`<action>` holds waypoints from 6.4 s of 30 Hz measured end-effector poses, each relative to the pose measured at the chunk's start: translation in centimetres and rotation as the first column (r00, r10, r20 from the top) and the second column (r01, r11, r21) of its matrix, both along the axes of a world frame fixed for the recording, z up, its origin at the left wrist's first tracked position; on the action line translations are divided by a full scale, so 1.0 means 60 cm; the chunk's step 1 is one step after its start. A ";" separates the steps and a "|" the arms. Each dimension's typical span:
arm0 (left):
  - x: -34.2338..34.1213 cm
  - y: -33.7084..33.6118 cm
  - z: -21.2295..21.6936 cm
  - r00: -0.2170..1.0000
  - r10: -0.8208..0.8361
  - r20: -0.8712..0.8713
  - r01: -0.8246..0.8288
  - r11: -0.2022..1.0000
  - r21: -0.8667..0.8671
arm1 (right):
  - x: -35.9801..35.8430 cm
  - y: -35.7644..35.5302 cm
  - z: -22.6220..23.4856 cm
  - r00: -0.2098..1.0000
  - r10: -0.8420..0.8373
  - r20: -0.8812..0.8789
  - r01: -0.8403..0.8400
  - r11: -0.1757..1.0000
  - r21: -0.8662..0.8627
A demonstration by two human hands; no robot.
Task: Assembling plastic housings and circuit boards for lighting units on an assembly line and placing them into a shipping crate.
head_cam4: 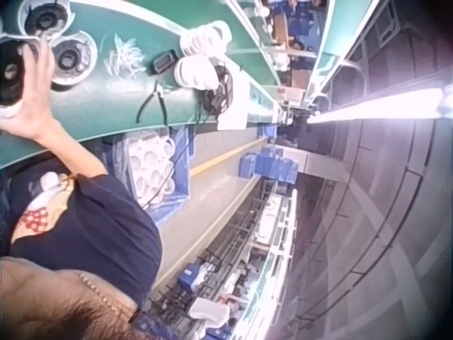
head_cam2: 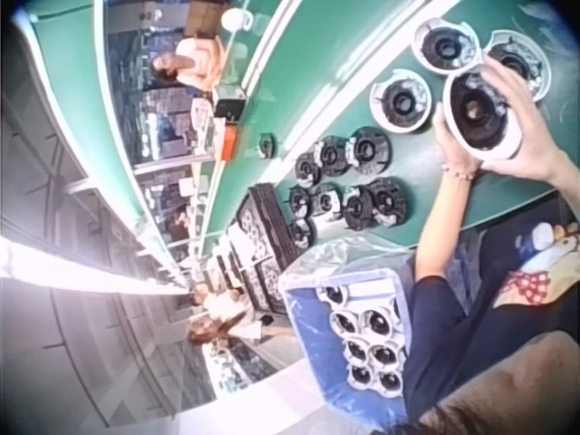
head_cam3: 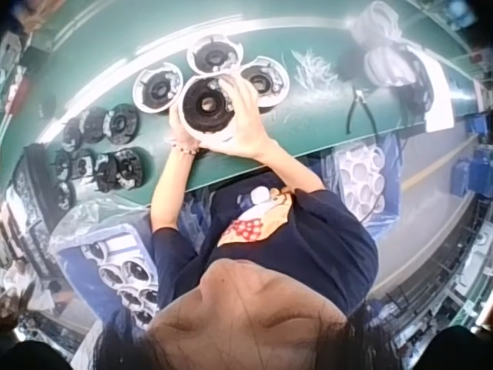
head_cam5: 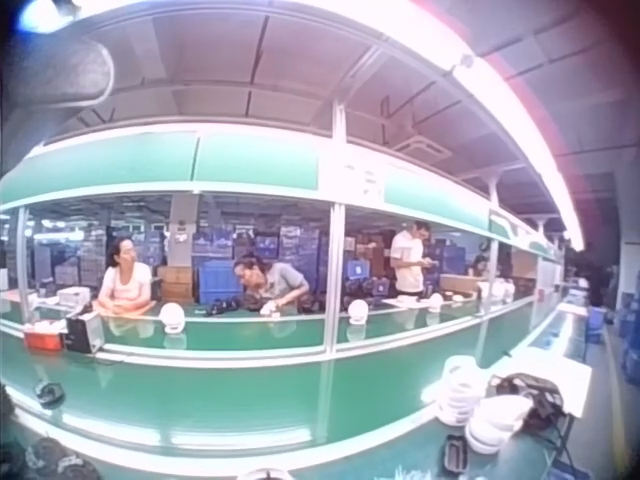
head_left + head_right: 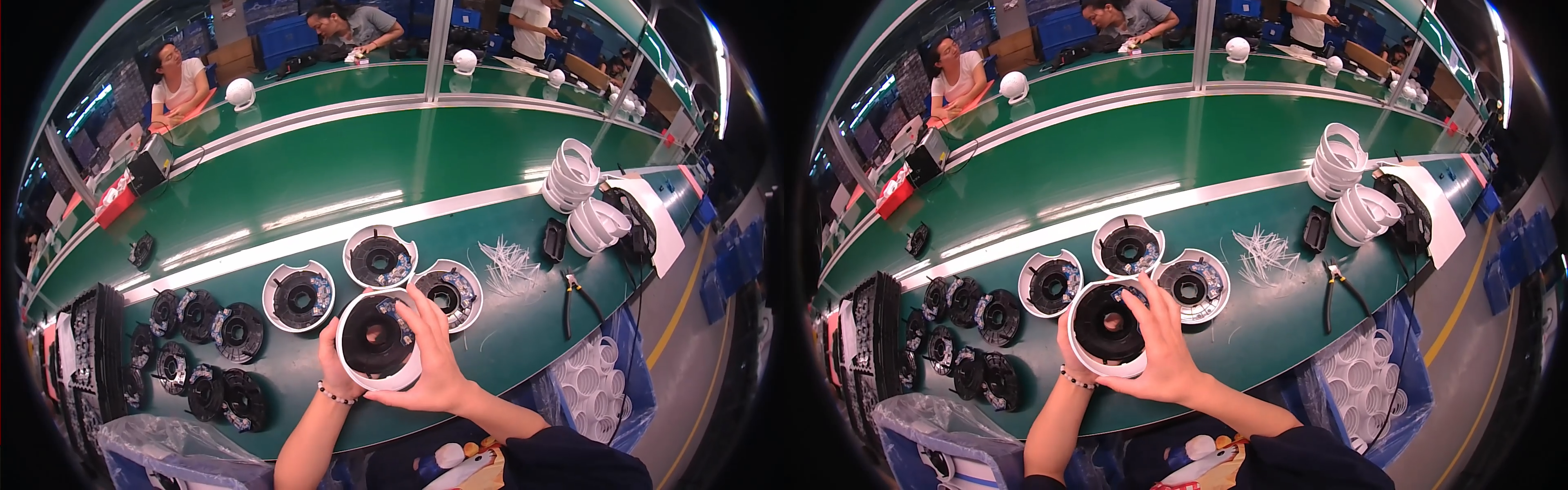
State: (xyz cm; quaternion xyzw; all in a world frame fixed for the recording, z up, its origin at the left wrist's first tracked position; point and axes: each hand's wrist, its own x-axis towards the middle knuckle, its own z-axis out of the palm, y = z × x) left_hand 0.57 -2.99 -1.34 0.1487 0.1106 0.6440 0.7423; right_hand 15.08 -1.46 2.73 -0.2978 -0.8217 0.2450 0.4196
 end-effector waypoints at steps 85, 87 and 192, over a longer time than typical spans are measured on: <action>-0.319 -0.646 -0.063 0.300 0.390 -0.870 -0.949 0.027 -0.315 | 0.043 -0.027 -0.083 0.990 0.141 -0.016 -0.139 0.987 0.083; -0.344 -0.655 -0.109 0.226 0.352 -0.908 -0.966 -0.042 -0.256 | 0.046 -0.026 -0.084 0.990 0.139 -0.031 -0.135 0.987 0.087; -0.218 -0.557 -0.018 -0.058 -0.569 -0.820 -0.879 0.419 -0.228 | 0.034 -0.028 -0.089 0.957 0.286 0.054 -0.282 0.957 -0.068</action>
